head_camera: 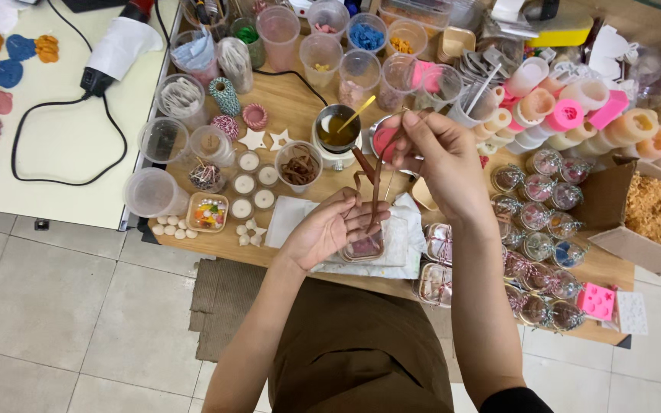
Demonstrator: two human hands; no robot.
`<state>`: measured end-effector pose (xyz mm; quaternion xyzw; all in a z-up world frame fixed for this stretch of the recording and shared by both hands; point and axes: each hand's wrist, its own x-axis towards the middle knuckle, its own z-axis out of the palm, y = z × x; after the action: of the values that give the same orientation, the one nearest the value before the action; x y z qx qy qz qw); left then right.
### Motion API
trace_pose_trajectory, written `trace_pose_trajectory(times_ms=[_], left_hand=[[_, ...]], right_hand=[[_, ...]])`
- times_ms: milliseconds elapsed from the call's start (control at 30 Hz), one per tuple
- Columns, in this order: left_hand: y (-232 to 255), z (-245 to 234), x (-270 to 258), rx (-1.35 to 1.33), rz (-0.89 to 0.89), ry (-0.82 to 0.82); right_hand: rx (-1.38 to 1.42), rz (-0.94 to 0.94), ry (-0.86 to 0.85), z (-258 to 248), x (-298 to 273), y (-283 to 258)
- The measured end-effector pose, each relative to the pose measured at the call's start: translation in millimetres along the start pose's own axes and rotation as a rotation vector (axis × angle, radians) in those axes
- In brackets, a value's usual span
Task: The person places wax shavings and wax shapes into a small square container, then ties a ribbon around the container to secure it.
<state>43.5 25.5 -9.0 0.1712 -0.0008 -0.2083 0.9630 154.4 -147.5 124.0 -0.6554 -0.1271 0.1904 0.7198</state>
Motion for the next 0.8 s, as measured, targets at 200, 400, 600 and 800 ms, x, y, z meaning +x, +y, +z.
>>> trace_pose_trajectory(times_ms=[200, 400, 600, 800], left_hand=[[-23.0, -8.2, 1.6, 0.081, -0.063, 0.016], [-29.4, -7.0, -34.5, 0.455, -0.095, 0.123], [-43.9, -18.2, -103.1, 0.572, -0.153, 0.277], [-64.6, -37.9, -123.8, 0.798, -0.259, 0.427]], right_hand=[[0.090, -0.007, 0.022, -25.9, -14.2, 10.5], [0.387, 0.034, -0.026, -61.8, -50.9, 12.6], [0.060, 0.218, -0.082, -93.8, -88.6, 11.7], [-0.235, 0.391, -0.228, -76.9, -88.9, 16.3]])
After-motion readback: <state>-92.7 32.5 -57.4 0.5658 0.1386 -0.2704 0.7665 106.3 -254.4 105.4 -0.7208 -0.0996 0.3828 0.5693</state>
